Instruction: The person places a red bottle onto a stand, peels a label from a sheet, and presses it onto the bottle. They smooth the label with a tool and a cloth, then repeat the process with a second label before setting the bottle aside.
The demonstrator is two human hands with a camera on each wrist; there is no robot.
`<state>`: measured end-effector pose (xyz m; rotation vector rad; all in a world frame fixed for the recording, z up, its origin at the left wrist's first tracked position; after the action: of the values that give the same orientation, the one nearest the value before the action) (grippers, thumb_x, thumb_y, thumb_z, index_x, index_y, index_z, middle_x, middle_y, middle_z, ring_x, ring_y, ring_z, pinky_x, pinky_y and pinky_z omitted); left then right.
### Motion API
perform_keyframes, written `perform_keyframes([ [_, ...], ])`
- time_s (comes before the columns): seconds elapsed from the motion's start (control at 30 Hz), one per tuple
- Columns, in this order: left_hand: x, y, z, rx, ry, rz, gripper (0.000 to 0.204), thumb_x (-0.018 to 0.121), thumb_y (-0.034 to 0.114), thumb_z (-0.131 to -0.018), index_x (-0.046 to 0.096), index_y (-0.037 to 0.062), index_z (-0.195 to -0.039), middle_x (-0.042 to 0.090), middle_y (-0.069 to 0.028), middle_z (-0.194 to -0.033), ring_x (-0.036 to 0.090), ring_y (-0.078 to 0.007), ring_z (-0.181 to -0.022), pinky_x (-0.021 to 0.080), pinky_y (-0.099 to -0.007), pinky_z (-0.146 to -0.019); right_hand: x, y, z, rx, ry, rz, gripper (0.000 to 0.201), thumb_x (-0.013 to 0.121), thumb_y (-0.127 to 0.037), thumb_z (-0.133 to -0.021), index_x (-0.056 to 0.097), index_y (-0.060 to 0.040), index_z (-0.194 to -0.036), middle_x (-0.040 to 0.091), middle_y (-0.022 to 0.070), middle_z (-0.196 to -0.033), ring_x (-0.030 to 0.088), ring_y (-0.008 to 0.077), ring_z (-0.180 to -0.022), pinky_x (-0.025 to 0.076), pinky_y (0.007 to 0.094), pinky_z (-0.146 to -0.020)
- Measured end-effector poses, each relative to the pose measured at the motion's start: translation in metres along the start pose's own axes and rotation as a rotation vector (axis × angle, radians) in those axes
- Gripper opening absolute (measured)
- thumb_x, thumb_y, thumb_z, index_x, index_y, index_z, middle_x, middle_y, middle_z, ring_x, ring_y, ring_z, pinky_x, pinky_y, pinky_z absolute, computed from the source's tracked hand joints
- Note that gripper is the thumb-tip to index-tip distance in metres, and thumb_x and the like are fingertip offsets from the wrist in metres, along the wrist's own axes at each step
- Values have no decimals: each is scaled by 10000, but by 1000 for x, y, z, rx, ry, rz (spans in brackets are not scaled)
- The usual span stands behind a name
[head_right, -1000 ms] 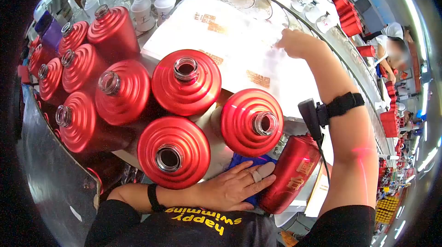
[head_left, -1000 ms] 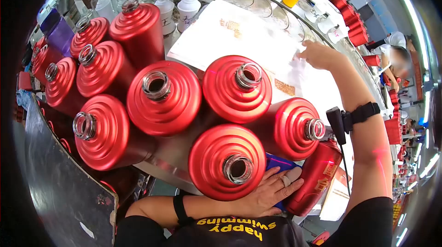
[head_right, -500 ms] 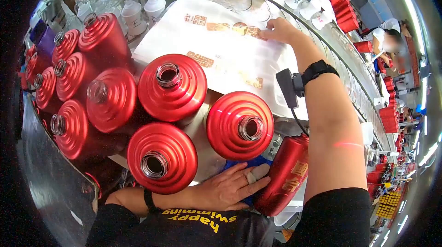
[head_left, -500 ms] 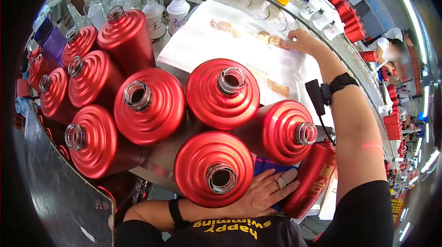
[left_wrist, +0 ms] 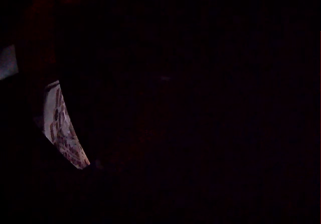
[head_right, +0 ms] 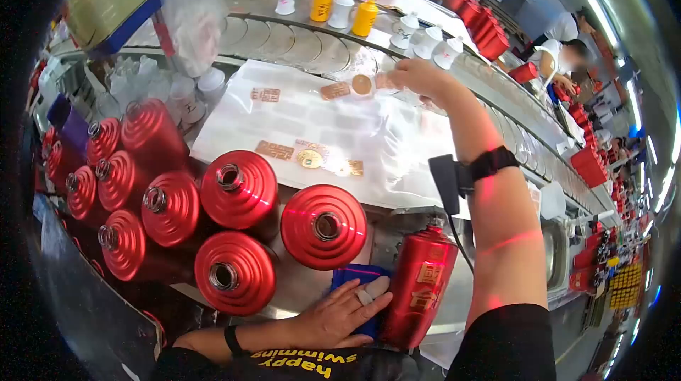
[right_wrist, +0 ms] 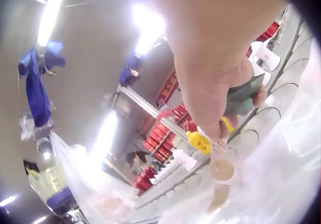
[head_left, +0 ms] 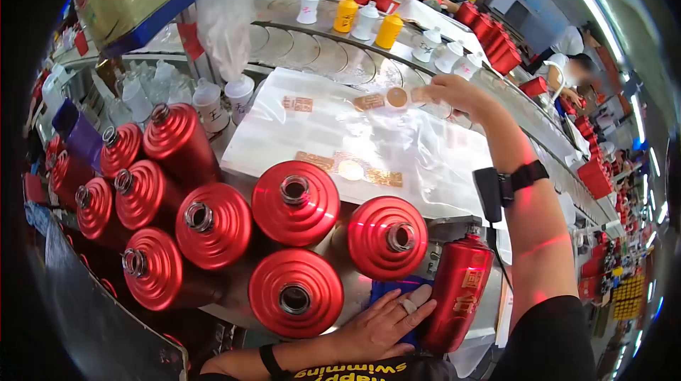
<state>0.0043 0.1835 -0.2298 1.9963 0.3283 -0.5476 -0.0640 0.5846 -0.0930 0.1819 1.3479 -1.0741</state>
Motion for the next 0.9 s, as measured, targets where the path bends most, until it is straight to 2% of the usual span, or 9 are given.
perform_keyframes([
  [0.1,0,3,0,-30,-41,-20,862,651,378,-893,204,25,-1540,404,-284,-1439,427,-397,-1329,244,-525,-1164,-14,53,40,127,-22,248,335,576,-395,-894,673,-82,-825,570,40,-744,550,155,-669,453,345,-583],
  [0.17,-2,4,-1,-55,-85,-27,860,653,381,-890,220,5,-1531,455,-292,-1384,458,-404,-1298,251,-526,-1160,-5,134,32,-2,-44,599,391,594,-442,-880,712,-71,-910,643,124,-806,609,264,-726,494,421,-674],
  [0.23,-5,5,-2,-77,-135,-20,856,655,381,-888,235,-13,-1522,501,-298,-1327,487,-412,-1267,258,-528,-1156,12,175,47,53,-38,808,433,605,-466,-866,724,-67,-983,673,210,-905,619,357,-893,499,463,-805],
  [0.33,-5,4,-3,-40,-90,-57,869,672,389,-874,249,-26,-1510,506,-306,-1326,488,-421,-1265,253,-533,-1156,23,196,66,71,84,792,379,630,-414,-844,730,-53,-901,655,225,-949,572,359,-1034,492,447,-871],
  [0.4,-3,4,-2,-70,-115,-64,888,691,397,-857,253,-25,-1504,475,-312,-1362,459,-423,-1293,248,-537,-1157,21,196,78,8,160,690,327,648,-360,-838,726,-44,-870,642,220,-942,568,358,-1031,486,443,-874],
  [0.5,-5,8,-6,-21,6,-84,901,714,354,-845,232,37,-1537,568,-244,-1150,558,-375,-1126,291,-524,-1143,-4,177,114,-117,290,473,214,686,-238,-827,710,-26,-824,626,204,-922,580,353,-979,479,433,-854],
  [0.67,-5,13,-3,-86,-47,-49,922,698,427,-861,213,20,-1530,368,-300,-1466,377,-423,-1371,250,-522,-1156,-54,122,185,-184,312,354,219,668,-226,-897,671,-8,-871,585,136,-996,583,277,-920,462,366,-822],
  [0.8,-11,28,-5,-212,-53,48,954,665,493,-873,178,13,-1537,319,-320,-1485,322,-472,-1383,236,-528,-1155,-76,81,232,-252,291,357,235,645,-227,-920,643,4,-875,569,108,-997,575,243,-906,452,344,-810],
  [0.9,-4,47,-14,-101,77,-265,1018,656,538,-863,121,3,-1544,259,-326,-1514,270,-481,-1407,208,-525,-1164,-81,55,268,-322,295,350,243,626,-228,-922,627,10,-870,564,103,-1007,574,241,-923,448,341,-822],
])
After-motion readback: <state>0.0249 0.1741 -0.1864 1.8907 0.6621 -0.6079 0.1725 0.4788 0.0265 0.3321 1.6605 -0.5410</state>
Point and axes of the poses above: each hand's wrist, its own z-axis away from the middle knuckle, its own x-axis out of the palm, y = z × x, the point moved 2 cm from there along -z, towards the middle knuckle
